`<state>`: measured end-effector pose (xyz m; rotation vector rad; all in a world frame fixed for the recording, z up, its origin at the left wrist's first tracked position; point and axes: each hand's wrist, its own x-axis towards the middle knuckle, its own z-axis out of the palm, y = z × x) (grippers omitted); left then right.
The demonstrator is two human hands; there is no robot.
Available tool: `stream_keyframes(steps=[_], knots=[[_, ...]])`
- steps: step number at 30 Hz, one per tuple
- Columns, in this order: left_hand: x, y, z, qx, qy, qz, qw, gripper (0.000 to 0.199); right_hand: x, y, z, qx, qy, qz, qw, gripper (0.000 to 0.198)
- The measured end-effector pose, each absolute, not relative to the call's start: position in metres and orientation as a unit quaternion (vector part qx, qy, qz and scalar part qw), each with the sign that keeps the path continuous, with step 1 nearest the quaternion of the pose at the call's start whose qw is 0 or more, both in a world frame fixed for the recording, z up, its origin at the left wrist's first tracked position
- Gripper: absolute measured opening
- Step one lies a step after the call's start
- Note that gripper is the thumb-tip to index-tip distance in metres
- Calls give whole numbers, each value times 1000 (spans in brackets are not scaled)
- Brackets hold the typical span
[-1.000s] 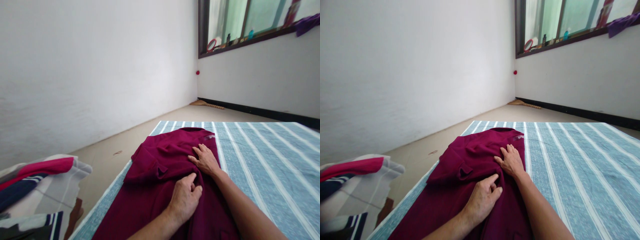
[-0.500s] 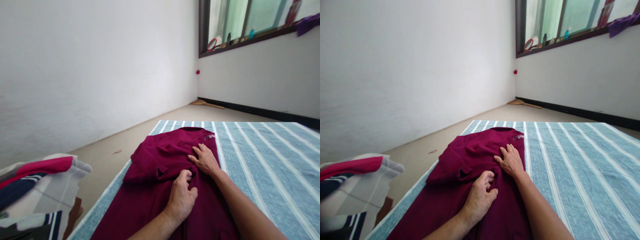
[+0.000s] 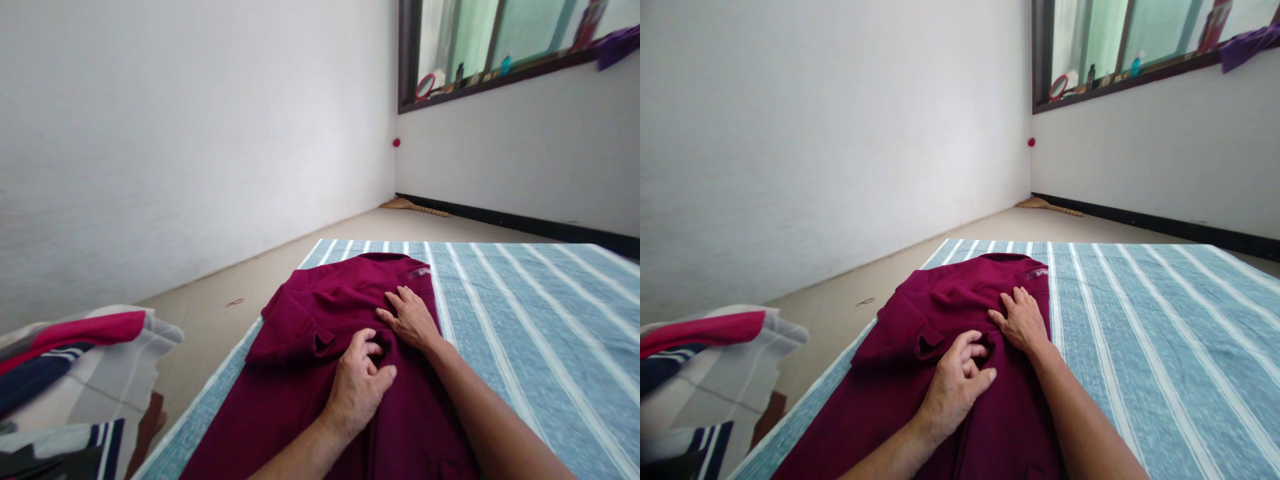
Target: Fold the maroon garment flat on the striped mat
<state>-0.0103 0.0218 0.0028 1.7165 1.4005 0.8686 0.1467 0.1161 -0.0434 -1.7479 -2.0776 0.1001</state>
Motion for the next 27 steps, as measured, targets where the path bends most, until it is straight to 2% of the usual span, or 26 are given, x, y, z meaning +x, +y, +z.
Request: stream_keyframes(steps=[3, 6, 10, 13, 17, 23, 27], knots=[[-16, 24, 4, 758, 512, 341, 214, 28, 146, 117, -44, -629, -748, 34, 209, 60], [-19, 27, 11, 825, 482, 291, 36, 25, 146, 117, -45, -629, -748, 33, 209, 59], [-18, 35, 19, 841, 503, 184, -80, 24, 146, 116, -45, -629, -747, 31, 212, 59], [-16, 46, 18, 853, 494, 124, -117, 23, 146, 115, -44, -629, -747, 31, 211, 59], [-21, 61, 12, 868, 467, 101, -137, 9, 146, 115, -42, -630, -746, 34, 212, 61], [-30, 70, 9, 875, 438, 112, -174, 18, 146, 114, -39, -628, -746, 42, 216, 65], [-32, 74, 6, 865, 467, 110, -146, 18, 146, 114, -39, -624, -744, 58, 232, 72]])
